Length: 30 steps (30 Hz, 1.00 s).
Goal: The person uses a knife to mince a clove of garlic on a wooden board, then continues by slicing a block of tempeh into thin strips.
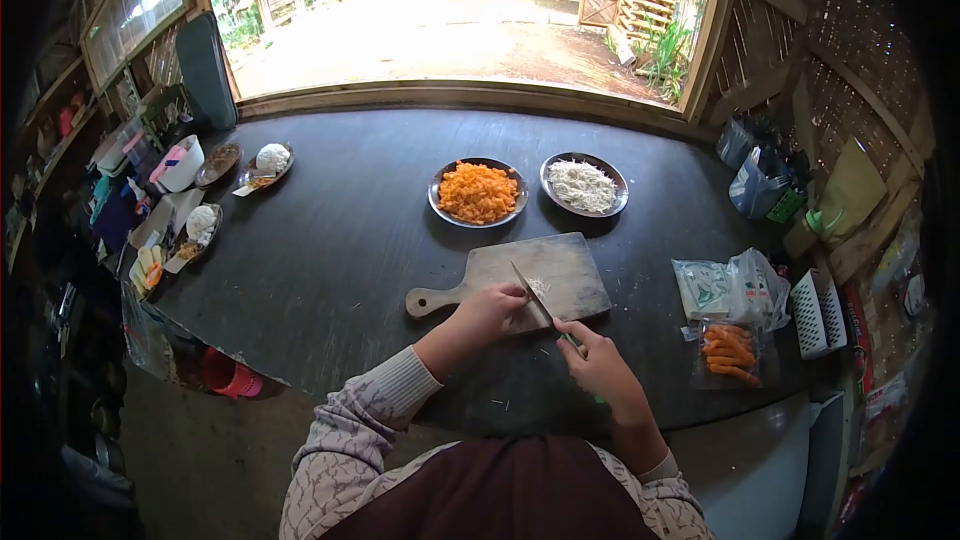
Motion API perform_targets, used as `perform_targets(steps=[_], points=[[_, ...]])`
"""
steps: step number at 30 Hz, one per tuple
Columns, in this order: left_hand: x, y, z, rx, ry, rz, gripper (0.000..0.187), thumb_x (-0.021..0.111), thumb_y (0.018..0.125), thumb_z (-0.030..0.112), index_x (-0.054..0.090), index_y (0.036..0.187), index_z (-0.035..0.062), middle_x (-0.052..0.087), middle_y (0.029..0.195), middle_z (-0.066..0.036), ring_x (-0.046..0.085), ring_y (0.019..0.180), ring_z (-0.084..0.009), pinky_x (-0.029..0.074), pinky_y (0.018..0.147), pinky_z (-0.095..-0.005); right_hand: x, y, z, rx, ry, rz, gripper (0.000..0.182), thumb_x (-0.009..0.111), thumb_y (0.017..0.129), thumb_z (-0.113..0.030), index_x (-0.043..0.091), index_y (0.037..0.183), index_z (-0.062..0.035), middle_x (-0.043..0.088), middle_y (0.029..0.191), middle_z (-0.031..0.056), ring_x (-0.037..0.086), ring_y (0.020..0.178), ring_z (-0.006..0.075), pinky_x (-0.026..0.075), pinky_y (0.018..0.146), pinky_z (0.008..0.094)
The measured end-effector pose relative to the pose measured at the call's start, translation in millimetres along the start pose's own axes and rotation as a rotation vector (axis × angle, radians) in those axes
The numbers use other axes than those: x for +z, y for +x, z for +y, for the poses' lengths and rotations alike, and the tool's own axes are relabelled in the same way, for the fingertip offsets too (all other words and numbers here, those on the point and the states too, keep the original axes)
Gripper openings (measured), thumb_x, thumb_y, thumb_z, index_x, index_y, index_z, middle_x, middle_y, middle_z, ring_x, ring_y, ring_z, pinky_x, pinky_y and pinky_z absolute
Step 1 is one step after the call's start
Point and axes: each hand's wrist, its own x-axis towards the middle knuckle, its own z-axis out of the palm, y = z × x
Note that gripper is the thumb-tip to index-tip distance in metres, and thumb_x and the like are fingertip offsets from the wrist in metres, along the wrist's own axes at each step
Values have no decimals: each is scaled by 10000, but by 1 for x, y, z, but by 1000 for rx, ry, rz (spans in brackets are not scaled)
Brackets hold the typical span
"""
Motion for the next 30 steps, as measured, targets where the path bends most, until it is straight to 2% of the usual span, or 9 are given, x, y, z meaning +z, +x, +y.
perform_targets(steps=[3, 6, 8, 12, 14, 15, 17, 20, 30], points=[[0, 0, 1, 11, 10, 11, 352, 571, 710, -53, 661, 1044, 12, 622, 1094, -141, 598, 1015, -304, 486, 888, -371, 1, 0, 0, -20, -2, 14, 340, 559, 906, -200, 567, 1241, -140, 591, 685, 224, 599, 604, 249, 463, 637, 329], [0, 1, -1, 18, 6, 12, 336, 572, 707, -53, 666, 1024, 3, 625, 1085, -143, 601, 1008, -302, 487, 885, -370, 6, 2, 6, -57, -9, 31, 319, 561, 899, -184, 579, 1212, -126, 604, 732, 260, 644, 675, 325, 473, 656, 361], [-5, 2, 2, 19, 5, 10, 327, 574, 709, -52, 667, 1017, 0, 626, 1080, -143, 602, 1004, -303, 489, 881, -371, 19, 15, 28, -350, -84, 147, 325, 547, 921, -196, 570, 1244, -156, 505, 540, 47, 453, 427, 101, 395, 442, 290], [-6, 3, 5, 27, 39, 3, 308, 582, 725, -48, 666, 1018, -3, 629, 1065, -145, 608, 984, -305, 495, 863, -369, 26, 26, 33, -410, -52, 193, 320, 546, 920, -191, 568, 1236, -149, 522, 562, 68, 476, 435, 123, 410, 448, 309], [-3, 2, 5, 21, 36, 13, 303, 584, 733, -45, 665, 1022, -1, 630, 1063, -145, 609, 981, -305, 496, 860, -370, 17, 18, 15, -163, 0, 77, 328, 549, 918, -195, 565, 1245, -159, 516, 549, 53, 475, 429, 110, 406, 435, 300], [-3, 1, 4, 11, 36, 27, 299, 586, 740, -42, 664, 1025, 1, 631, 1060, -145, 610, 978, -305, 497, 856, -371, 11, 14, 6, -170, -1, 81, 328, 549, 918, -195, 565, 1245, -159, 516, 549, 53, 475, 429, 110, 406, 435, 300], [1, 0, 1, 9, 17, 34, 298, 587, 744, -41, 664, 1029, 2, 632, 1060, -144, 610, 981, -304, 495, 859, -372, 2, 6, -7, 59, 46, -22, 323, 547, 906, -189, 564, 1219, -113, 628, 765, 246, 627, 627, 343, 488, 626, 379], [1, 1, 0, -6, -4, 38, 300, 586, 746, -42, 663, 1033, 5, 632, 1060, -144, 608, 986, -303, 492, 865, -372, 0, 3, -2, 49, 37, -14, 333, 547, 912, -195, 557, 1237, -125, 626, 755, 232, 610, 629, 302, 486, 661, 360], [1, 0, -1, -18, -65, 41, 305, 584, 731, -47, 664, 1022, 1, 631, 1058, -141, 608, 983, -305, 494, 862, -366, 1, -1, -2, -38, -5, 10, 333, 552, 909, -195, 558, 1236, -130, 619, 760, 246, 618, 661, 317, 476, 685, 360]])
